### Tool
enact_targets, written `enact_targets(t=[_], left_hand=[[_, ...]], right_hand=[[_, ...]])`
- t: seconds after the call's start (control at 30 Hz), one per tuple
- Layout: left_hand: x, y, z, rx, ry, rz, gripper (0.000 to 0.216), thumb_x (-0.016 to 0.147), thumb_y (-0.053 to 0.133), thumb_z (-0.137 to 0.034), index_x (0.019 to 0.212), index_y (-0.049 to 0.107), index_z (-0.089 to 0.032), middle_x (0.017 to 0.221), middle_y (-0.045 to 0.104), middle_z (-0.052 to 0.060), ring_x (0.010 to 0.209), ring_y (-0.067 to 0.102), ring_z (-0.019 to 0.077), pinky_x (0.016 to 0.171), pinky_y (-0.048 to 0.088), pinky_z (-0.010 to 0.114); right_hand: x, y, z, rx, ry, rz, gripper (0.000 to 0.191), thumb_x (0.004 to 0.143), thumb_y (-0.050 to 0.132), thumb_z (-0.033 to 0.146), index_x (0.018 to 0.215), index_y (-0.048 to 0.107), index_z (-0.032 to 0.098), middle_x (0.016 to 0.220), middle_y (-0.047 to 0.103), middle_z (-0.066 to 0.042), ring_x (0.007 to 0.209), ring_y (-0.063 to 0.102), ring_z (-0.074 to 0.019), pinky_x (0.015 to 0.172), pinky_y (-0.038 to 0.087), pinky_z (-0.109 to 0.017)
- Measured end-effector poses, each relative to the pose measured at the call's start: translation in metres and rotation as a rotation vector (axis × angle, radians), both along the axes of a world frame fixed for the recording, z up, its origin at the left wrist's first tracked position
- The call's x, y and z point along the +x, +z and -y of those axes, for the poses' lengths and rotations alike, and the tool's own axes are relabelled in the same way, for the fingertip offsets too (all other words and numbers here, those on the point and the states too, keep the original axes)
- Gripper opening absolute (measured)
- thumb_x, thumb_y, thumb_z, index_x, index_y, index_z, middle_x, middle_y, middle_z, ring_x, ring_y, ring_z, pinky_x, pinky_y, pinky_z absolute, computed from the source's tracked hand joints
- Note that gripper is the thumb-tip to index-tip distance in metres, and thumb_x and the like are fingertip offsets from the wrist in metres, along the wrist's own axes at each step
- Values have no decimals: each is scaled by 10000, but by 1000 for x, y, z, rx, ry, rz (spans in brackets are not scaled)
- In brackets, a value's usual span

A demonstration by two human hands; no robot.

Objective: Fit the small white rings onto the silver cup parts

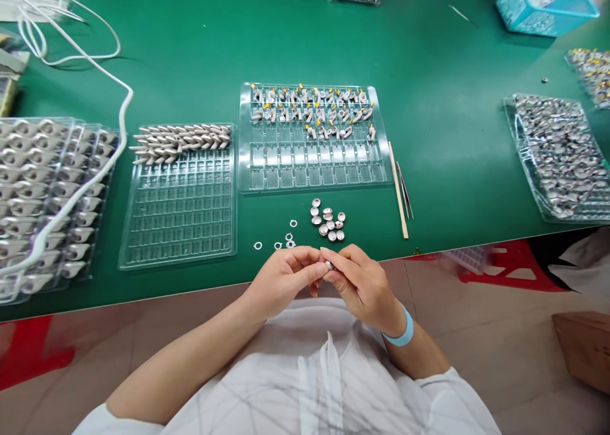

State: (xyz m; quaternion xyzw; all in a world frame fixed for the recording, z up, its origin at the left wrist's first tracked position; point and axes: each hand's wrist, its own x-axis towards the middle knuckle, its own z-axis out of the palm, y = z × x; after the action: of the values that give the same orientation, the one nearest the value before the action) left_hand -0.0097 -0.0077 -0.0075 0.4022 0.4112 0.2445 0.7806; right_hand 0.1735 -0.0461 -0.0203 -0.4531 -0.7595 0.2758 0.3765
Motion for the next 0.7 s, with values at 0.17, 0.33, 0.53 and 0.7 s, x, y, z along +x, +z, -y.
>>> enact_targets(t=[0.17,0.33,0.53,0.7], left_hand=[[2,1,0,-21,20,17,211,830,675,-332,849,693,-123,750,646,11,565,568,78,570,500,212],[2,3,2,-95,25,50,242,801,701,-357,853,698,-122,721,640,14,565,556,86,548,492,213],[1,5,3,-195,16,92,255,759,741,-353,864,704,-123,712,645,19,566,551,89,536,483,214],[1,7,3,-165,6,58,245,784,721,-349,867,687,-121,728,651,17,563,562,87,554,504,226]], right_hand=[[-2,-2,0,16,-11,-54,423,945,515,184,1365,489,214,888,590,-58,733,565,-138,596,499,-257],[-2,-7,-1,122,-4,-45,408,942,507,169,1347,506,224,830,598,-39,660,541,-119,557,481,-242],[-3,-8,-2,272,6,-24,468,917,514,129,1379,459,181,775,590,-46,625,547,-139,524,473,-259],[-2,-9,-2,273,18,-9,463,923,497,135,1381,449,179,796,604,-57,627,550,-142,517,469,-262]])
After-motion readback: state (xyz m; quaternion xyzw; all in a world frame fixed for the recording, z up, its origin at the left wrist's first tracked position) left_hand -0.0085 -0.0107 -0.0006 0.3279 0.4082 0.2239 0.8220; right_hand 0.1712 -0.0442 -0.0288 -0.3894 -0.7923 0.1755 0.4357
